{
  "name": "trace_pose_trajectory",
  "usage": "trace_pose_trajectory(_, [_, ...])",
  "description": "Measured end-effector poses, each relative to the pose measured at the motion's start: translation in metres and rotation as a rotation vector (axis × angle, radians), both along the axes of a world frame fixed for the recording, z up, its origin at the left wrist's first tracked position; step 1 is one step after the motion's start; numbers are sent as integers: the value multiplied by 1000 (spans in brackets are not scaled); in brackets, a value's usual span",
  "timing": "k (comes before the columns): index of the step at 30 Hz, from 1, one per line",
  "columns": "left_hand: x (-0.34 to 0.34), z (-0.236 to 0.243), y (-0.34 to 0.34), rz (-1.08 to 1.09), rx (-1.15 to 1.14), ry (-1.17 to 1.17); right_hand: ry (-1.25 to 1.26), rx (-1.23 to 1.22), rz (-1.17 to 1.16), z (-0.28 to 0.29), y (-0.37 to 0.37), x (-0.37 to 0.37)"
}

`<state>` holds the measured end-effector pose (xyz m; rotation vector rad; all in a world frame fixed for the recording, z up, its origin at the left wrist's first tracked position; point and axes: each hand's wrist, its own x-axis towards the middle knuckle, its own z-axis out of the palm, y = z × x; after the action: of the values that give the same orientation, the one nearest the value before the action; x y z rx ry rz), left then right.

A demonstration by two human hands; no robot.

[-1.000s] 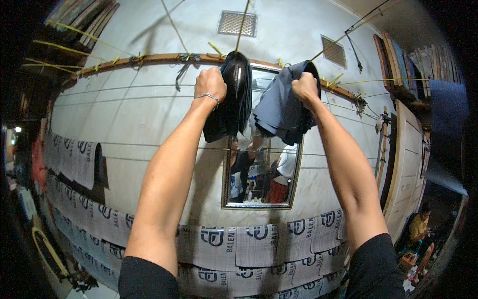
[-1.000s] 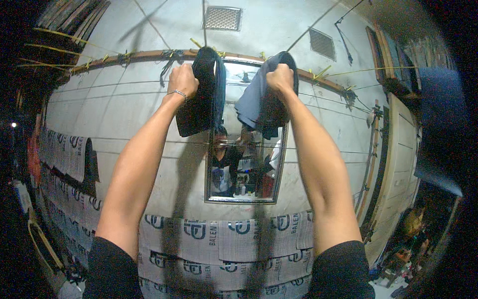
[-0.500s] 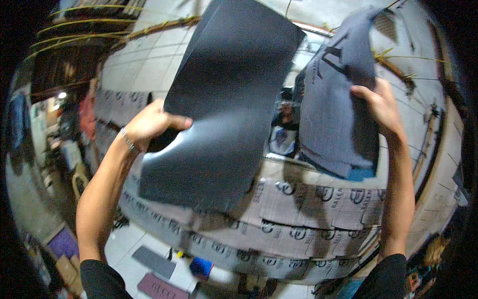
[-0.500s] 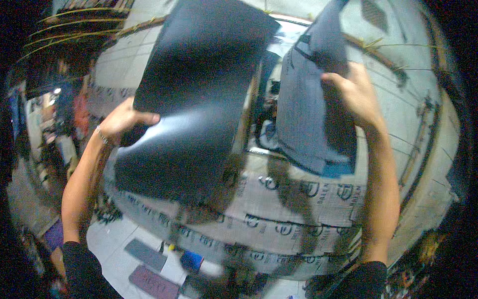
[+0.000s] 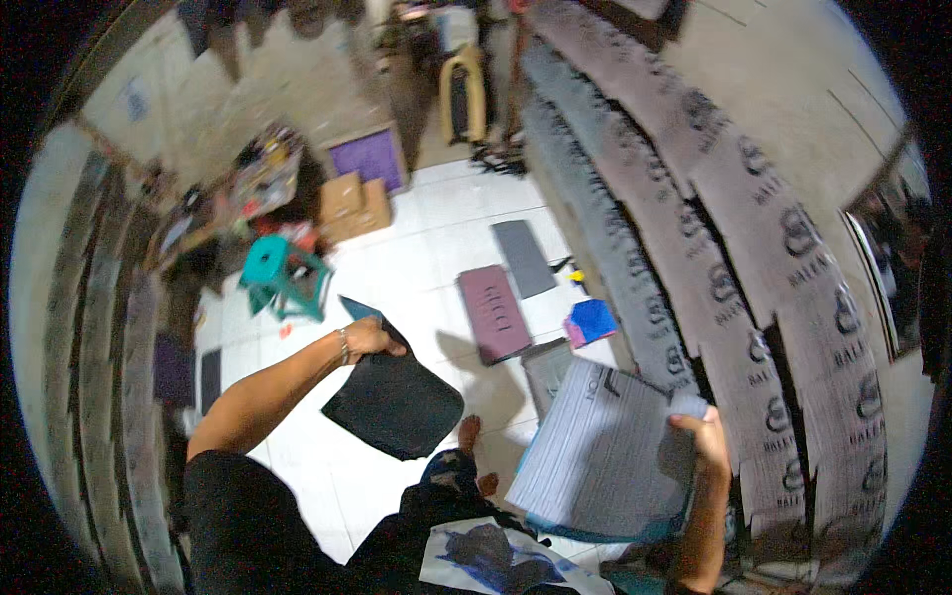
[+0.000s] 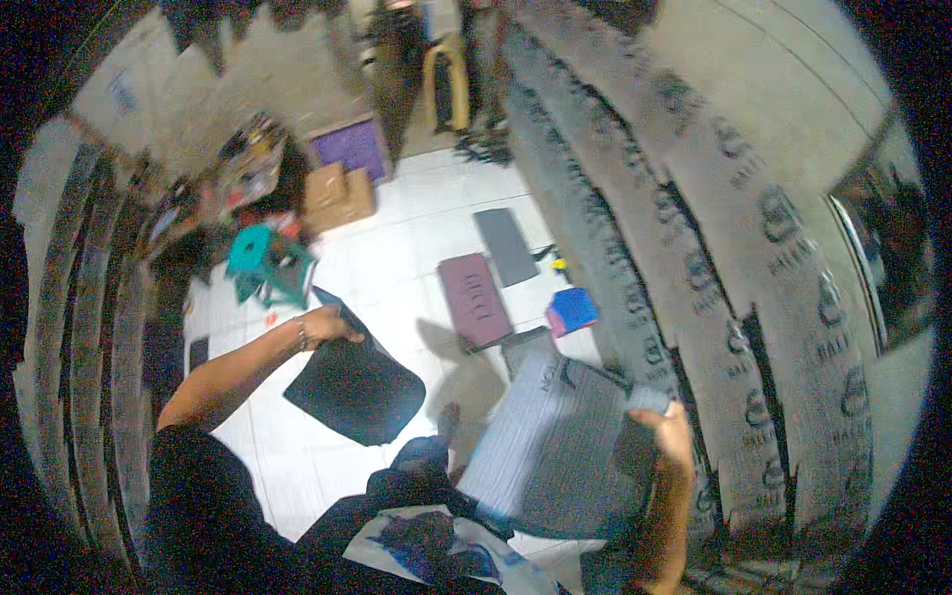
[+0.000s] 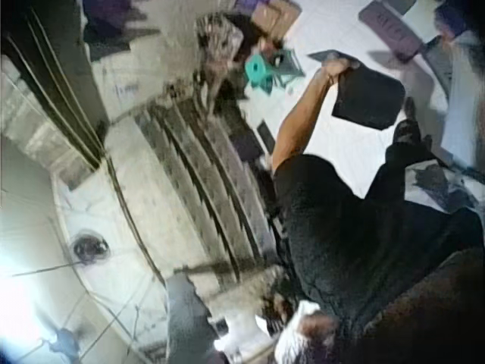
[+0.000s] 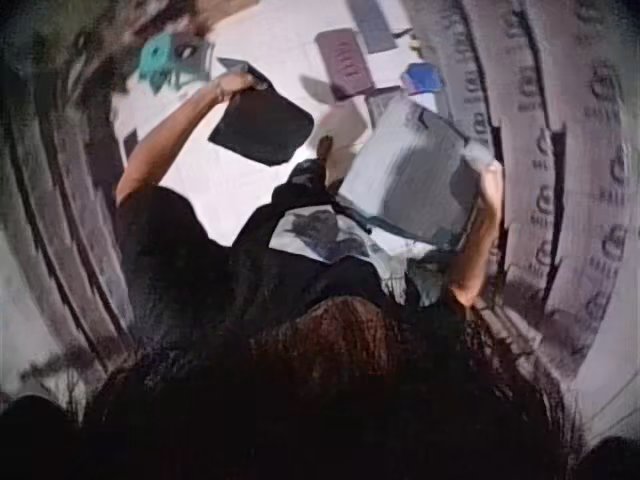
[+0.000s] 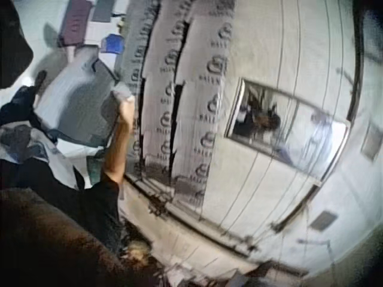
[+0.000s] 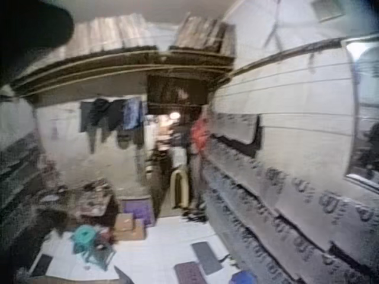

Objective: The person uses a hand-held hair dryer to dry ink on printed fabric panels, then folds the panels and hangs them on a wire line before stacking them on the floor.

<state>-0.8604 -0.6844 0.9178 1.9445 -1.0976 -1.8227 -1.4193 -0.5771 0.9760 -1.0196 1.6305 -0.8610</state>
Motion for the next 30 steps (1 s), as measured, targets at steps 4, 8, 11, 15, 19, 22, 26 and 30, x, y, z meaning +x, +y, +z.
trace_pose_trajectory(4, [88, -68, 74, 327, -156, -310, 303, 52, 258, -71, -19, 80])
trace_pose_trajectory(8, [121, -98, 128, 660, -267, -133, 465, 31, 556, -113, -63, 148])
trace_pose_trajectory(11, [117, -136, 149, 677, -363, -480, 677, -163, 770, -133, -108, 219])
trace_pose_trajectory(15, [94, -179, 137, 547, -449, -623, 798, -368, 1018, -162, -136, 369])
trace_pose_trajectory(19, [77, -178, 105, 522, -438, -529, 911, -429, 1502, -163, -119, 525])
trace_pose_trajectory(22, [98, -162, 83, 452, -346, -422, 776, -277, 1518, -159, -120, 582])
trace_pose_trajectory(26, [140, -182, 80, 522, -403, -355, 729, -261, 1779, -172, -139, 638])
trace_pose_trajectory(30, [191, -178, 72, 758, -534, -363, 645, -255, 1982, -170, -162, 708])
